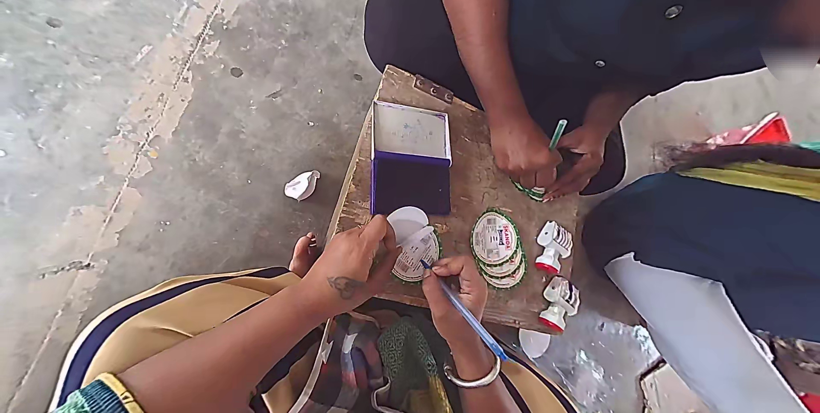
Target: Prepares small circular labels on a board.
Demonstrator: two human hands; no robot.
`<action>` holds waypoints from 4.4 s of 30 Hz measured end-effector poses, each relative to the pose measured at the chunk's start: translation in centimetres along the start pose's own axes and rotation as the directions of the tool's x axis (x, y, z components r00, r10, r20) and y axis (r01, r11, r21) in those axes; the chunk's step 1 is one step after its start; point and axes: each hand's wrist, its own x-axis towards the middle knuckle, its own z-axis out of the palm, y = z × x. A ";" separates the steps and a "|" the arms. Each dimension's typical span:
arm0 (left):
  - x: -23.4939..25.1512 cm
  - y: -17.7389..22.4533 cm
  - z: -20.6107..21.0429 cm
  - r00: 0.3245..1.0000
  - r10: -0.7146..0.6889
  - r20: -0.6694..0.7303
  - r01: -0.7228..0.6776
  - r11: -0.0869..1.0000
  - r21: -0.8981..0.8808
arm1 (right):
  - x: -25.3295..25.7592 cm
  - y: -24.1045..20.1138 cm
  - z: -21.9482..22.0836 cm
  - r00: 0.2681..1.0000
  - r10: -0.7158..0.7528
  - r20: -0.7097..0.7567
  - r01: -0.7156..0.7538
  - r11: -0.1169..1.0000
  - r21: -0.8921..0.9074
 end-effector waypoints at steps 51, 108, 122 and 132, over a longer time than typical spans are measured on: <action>0.2 0.6 0.0 0.988 -0.024 0.150 0.019 0.999 0.032 | 2.4 0.5 0.0 0.987 0.056 0.152 -0.039 0.993 -0.110; -0.2 0.5 0.2 0.981 0.107 0.164 -0.123 0.988 0.095 | 2.3 0.9 -0.8 0.986 0.115 -0.121 -0.090 0.978 0.189; -0.1 0.4 0.1 0.989 0.072 0.131 -0.077 0.997 0.030 | 2.2 0.4 -1.7 0.966 0.219 -0.137 -0.122 0.853 0.507; 0.2 0.2 -0.3 0.995 0.029 0.100 -0.022 0.997 -0.070 | 1.8 0.4 -2.7 0.975 0.197 -0.104 -0.122 0.863 0.490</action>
